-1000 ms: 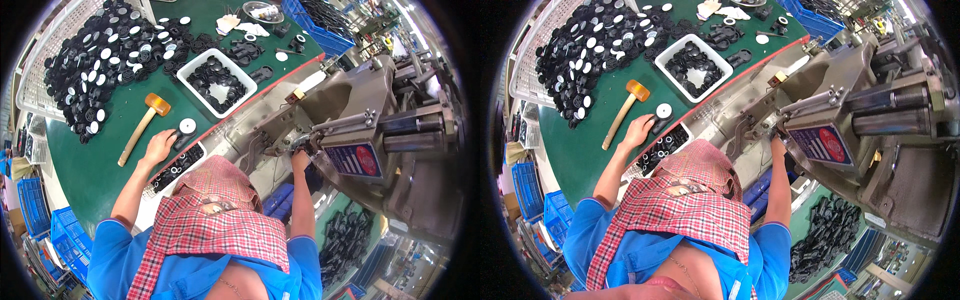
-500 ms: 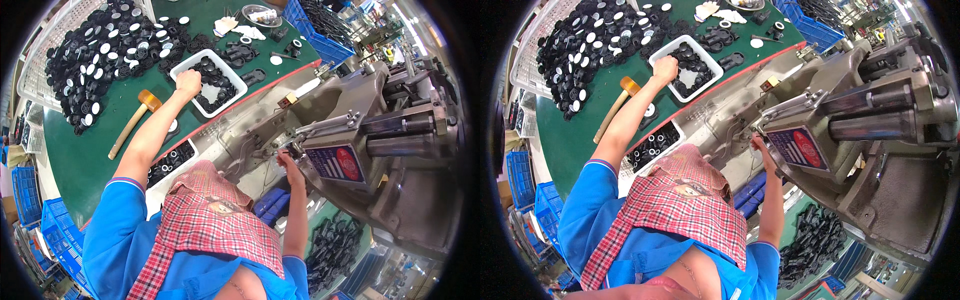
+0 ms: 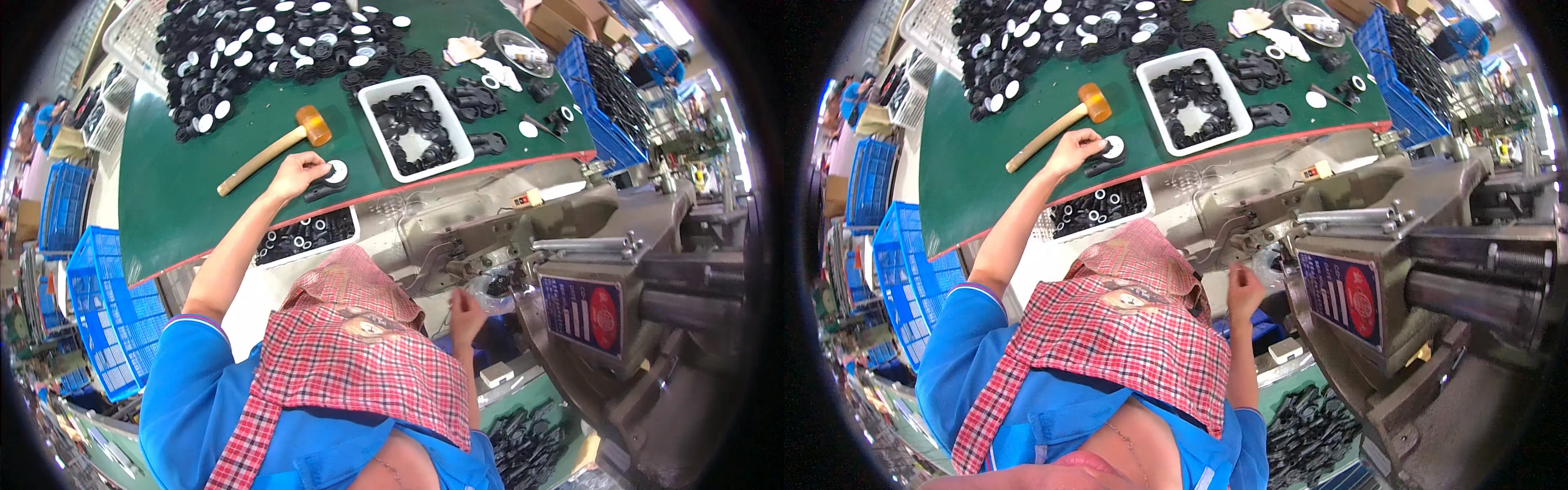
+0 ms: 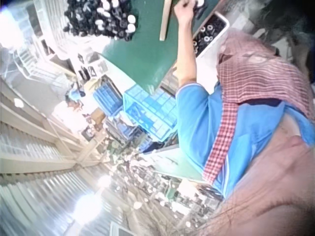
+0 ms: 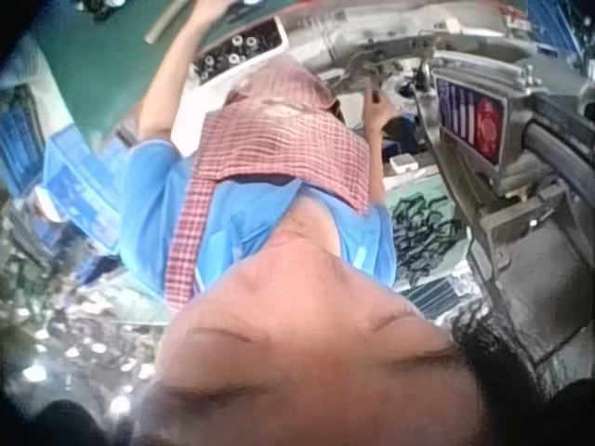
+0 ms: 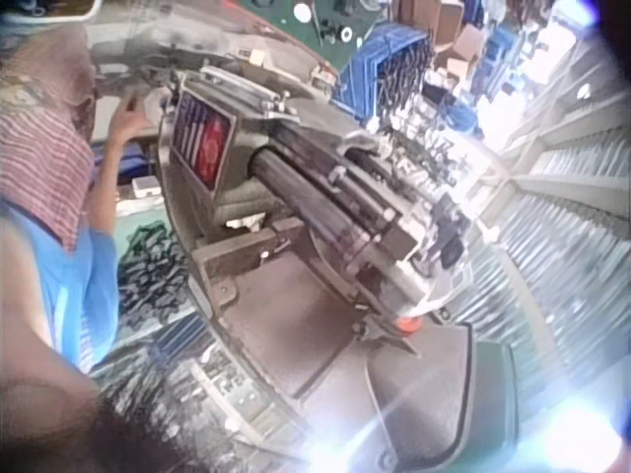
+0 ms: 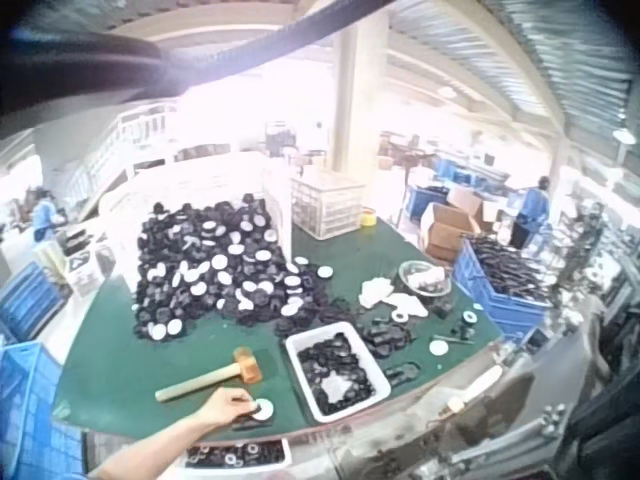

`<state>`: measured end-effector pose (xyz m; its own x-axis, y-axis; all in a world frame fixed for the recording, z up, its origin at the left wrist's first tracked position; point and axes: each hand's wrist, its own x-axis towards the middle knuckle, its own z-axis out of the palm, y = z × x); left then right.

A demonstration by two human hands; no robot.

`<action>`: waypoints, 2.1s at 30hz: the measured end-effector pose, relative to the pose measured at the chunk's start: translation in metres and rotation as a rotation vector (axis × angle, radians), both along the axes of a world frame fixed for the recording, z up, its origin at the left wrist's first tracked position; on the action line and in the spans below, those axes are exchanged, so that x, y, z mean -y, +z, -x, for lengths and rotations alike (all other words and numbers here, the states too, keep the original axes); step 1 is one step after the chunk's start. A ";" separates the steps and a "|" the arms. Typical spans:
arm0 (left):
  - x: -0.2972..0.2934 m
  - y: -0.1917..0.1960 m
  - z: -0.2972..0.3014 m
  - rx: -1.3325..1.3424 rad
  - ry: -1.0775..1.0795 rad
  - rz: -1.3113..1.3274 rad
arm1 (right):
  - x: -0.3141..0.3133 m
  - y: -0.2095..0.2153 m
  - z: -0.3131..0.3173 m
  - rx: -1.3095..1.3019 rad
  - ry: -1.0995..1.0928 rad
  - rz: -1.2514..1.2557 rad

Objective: The person repeatedly picks black shoe sole components and white circular inserts from a green workbench, places them into a press machine, and uses a rubber mallet to tap the assembly. Finished parts are moved to a pile on the right side of the table.

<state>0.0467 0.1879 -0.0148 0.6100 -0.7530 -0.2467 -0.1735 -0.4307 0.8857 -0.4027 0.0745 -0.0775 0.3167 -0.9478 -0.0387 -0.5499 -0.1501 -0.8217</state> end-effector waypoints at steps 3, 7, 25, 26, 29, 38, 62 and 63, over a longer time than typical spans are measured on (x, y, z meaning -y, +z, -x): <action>-0.004 -0.012 -0.001 0.051 0.059 -0.011 | -0.007 0.011 -0.044 -0.034 0.496 -0.022; 0.010 0.008 0.013 0.017 0.101 -0.066 | 0.006 0.036 -0.157 0.228 0.724 0.183; 0.018 -0.011 0.034 0.171 0.411 -0.064 | 0.007 0.023 -0.314 0.246 0.616 0.362; 0.022 -0.011 0.039 0.168 0.451 -0.075 | 0.007 0.022 -0.314 0.246 0.609 0.384; 0.024 -0.006 0.037 0.181 0.395 -0.098 | 0.007 0.022 -0.315 0.241 0.588 0.404; 0.028 0.013 -0.002 0.349 -0.034 -0.396 | 0.005 0.021 -0.318 0.200 0.567 0.383; -0.055 0.084 0.007 0.475 -0.111 -0.023 | 0.008 0.023 -0.319 0.134 0.580 0.280; -0.058 0.052 0.002 0.580 -0.232 -0.348 | 0.006 0.027 -0.322 0.132 0.594 0.276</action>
